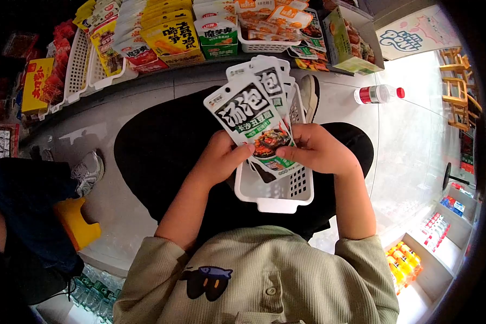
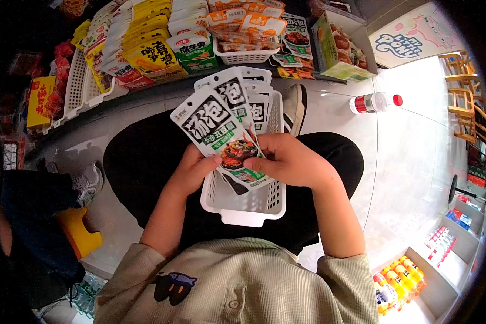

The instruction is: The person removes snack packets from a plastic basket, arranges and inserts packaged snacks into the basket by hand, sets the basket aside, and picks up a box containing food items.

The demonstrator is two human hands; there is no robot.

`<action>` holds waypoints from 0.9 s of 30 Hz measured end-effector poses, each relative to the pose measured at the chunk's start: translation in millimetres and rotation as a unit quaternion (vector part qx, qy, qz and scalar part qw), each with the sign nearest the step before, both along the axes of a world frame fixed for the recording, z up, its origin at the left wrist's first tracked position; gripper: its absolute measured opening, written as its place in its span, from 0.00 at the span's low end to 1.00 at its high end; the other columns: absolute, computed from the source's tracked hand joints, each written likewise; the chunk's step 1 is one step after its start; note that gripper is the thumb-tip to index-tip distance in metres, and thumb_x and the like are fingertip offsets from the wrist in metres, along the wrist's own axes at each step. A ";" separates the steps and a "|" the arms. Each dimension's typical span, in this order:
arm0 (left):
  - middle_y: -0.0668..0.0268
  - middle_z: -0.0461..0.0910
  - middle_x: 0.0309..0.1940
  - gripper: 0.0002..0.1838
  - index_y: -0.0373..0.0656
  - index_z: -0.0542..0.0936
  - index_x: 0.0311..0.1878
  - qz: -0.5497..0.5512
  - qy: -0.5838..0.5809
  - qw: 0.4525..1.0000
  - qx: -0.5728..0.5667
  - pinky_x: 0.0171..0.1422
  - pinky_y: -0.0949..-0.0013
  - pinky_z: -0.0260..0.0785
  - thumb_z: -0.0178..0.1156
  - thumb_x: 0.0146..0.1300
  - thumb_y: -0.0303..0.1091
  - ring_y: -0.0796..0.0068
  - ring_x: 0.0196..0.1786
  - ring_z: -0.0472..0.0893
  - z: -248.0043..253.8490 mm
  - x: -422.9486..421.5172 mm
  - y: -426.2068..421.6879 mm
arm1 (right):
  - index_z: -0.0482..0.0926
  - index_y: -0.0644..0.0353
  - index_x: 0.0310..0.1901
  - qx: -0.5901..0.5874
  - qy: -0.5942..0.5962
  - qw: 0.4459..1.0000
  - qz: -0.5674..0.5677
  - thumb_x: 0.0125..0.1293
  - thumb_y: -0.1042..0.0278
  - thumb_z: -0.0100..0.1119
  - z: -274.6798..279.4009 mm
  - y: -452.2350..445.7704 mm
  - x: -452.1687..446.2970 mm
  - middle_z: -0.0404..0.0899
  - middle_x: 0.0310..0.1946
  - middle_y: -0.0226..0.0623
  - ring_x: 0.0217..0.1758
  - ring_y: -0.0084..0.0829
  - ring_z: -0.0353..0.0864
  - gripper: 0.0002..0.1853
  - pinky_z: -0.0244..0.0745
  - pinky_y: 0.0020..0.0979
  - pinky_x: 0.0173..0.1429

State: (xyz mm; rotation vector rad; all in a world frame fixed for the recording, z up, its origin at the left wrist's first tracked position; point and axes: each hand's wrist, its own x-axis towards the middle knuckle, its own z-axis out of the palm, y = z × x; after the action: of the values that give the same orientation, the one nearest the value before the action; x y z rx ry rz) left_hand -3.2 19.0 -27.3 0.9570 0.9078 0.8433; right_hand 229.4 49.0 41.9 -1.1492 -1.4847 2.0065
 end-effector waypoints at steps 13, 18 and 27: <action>0.62 0.84 0.45 0.12 0.35 0.84 0.48 -0.052 0.035 0.998 -0.010 0.52 0.67 0.74 0.60 0.63 0.27 0.73 0.47 0.82 9.0 -2.9 6.4 | 0.80 0.66 0.49 0.156 -0.175 0.970 0.061 0.57 0.69 0.73 -0.2 2.4 -15.2 0.86 0.39 0.39 0.41 0.29 0.84 0.20 0.77 0.32 0.50; 0.61 0.84 0.45 0.13 0.35 0.84 0.49 -0.070 0.054 0.996 0.028 0.53 0.66 0.75 0.59 0.60 0.25 0.70 0.48 0.83 7.1 -3.2 7.1 | 0.74 0.66 0.59 0.163 -0.033 0.982 -0.093 0.58 0.76 0.70 5.8 9.4 -21.0 0.84 0.40 0.33 0.45 0.20 0.80 0.26 0.75 0.26 0.49; 0.59 0.84 0.44 0.14 0.37 0.84 0.49 -0.086 0.080 0.993 0.033 0.53 0.66 0.76 0.60 0.60 0.25 0.70 0.48 0.84 12.8 -2.8 8.4 | 0.79 0.60 0.55 0.371 -0.166 0.913 -0.019 0.53 0.72 0.74 30.7 45.7 -26.2 0.81 0.46 0.32 0.36 0.20 0.77 0.25 0.71 0.22 0.35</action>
State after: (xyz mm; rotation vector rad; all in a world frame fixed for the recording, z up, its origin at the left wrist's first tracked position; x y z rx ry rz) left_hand -6.0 27.4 -14.5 1.1566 0.9242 0.6607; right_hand 203.2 94.7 72.6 -1.1693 -2.1011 1.0458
